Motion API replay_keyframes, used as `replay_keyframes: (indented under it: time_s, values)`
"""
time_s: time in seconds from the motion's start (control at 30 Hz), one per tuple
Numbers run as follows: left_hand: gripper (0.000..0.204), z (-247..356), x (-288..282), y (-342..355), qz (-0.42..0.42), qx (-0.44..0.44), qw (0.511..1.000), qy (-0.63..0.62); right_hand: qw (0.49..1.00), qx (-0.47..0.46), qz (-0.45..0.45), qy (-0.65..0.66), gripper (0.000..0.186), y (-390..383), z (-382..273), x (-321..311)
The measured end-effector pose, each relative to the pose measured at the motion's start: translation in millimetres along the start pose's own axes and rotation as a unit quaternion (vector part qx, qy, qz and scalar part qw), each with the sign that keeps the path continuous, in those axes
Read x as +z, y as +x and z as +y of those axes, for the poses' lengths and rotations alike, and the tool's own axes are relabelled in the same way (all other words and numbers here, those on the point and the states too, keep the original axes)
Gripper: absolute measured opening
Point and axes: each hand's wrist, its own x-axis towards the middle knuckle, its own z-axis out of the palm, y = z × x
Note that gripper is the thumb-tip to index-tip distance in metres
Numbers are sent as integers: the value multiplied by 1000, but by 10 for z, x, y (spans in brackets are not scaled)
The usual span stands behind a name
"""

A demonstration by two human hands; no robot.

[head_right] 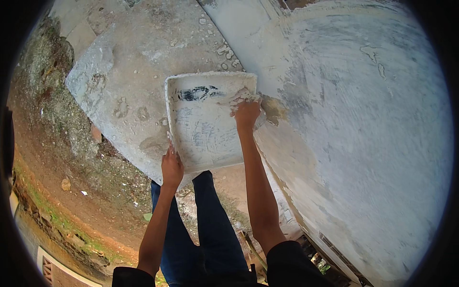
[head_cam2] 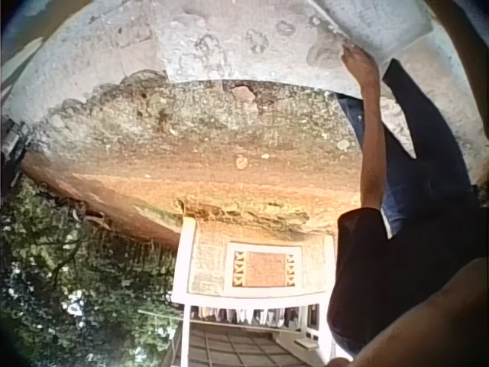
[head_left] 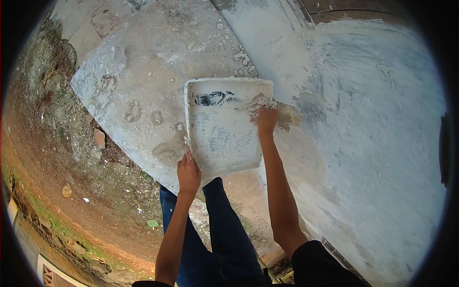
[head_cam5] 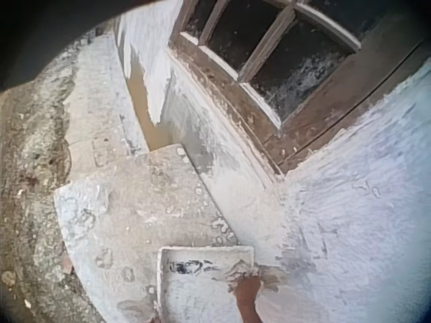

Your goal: The person applies and smooths wall putty onto an exterior wall using a handheld scraper tool.

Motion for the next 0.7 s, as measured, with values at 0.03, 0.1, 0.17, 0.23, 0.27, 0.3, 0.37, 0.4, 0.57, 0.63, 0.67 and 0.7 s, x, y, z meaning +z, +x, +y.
replay_keyframes:
  time_s: [0.03, 0.1, 0.17, 0.23, 0.27, 0.3, 0.37, 0.4, 0.57, 0.63, 0.67, 0.7]
  values:
    - [62, -20, -7, -7, 0, 2, 1000, -1, 952, 163, 27, 258, 19, -51, -123, 30]
    - [61, 126, 116, 60, -4, 25, 1000, -15, 921, 185, 72, 334, 18, 176, 414, 361]
    - [61, 72, 126, 47, 11, 37, 999, -3, 879, 211, 87, 419, 17, 144, 402, 588]
    - [61, -108, -10, -29, 31, 35, 999, 28, 765, 269, 158, 563, 13, -134, -222, 580]
    - [61, -98, -5, -22, 32, 36, 998, 31, 763, 268, 187, 558, 13, -107, -172, 662]
    - [61, -44, 36, -2, 30, 41, 998, 28, 764, 265, 197, 555, 13, -3, 122, 833]
    - [60, 43, 131, 51, 22, 55, 998, 2, 911, 167, 188, 325, 15, 209, 632, 1061]
    - [60, 28, 110, 49, 18, 57, 998, -5, 911, 168, 187, 327, 15, 221, 657, 1112]
    - [59, 174, 246, 84, 23, 62, 998, -17, 899, 230, 136, 347, 34, 451, 1087, 1274]
    - [61, -46, 136, 10, 16, 36, 999, 7, 816, 293, 141, 479, 33, 146, 390, 1173]
    - [60, -130, 32, -32, 12, 29, 999, 23, 714, 342, 155, 591, 32, -7, -17, 1031]
    - [60, -122, 10, -33, 6, 29, 999, 28, 713, 342, 153, 593, 32, -51, -180, 886]
